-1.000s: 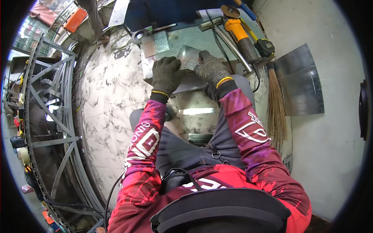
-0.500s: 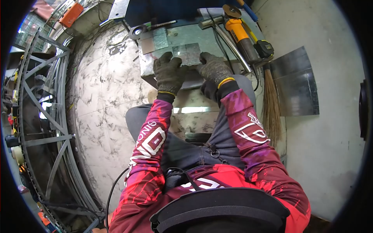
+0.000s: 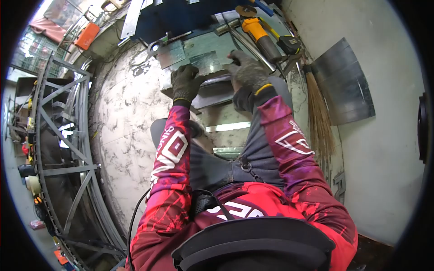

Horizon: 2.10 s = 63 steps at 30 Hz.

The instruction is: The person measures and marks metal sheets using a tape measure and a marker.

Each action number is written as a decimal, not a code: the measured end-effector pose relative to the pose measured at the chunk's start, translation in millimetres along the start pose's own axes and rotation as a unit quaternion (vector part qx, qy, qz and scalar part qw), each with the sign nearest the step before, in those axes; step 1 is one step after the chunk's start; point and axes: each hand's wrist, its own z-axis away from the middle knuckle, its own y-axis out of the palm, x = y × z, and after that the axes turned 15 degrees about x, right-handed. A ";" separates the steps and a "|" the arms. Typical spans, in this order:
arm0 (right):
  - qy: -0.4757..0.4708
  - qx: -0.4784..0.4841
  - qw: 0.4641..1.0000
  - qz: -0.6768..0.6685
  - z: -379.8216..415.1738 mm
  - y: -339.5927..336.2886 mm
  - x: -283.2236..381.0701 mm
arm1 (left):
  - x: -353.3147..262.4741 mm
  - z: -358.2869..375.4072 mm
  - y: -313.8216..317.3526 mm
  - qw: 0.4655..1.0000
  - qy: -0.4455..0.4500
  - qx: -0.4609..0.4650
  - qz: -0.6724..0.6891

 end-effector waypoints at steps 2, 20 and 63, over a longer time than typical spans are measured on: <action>-0.024 -0.019 0.999 -0.008 12.7 -6.7 -18.7 | 11.2 -8.2 -5.6 0.998 0.009 0.035 0.043; -0.074 -0.058 0.996 0.009 87.3 -44.3 -82.4 | 0.5 -21.3 -51.6 0.988 0.049 0.134 -0.062; 0.255 0.011 0.933 0.252 -60.4 -197.7 -132.1 | 16.5 15.0 -86.5 0.988 0.065 0.073 0.123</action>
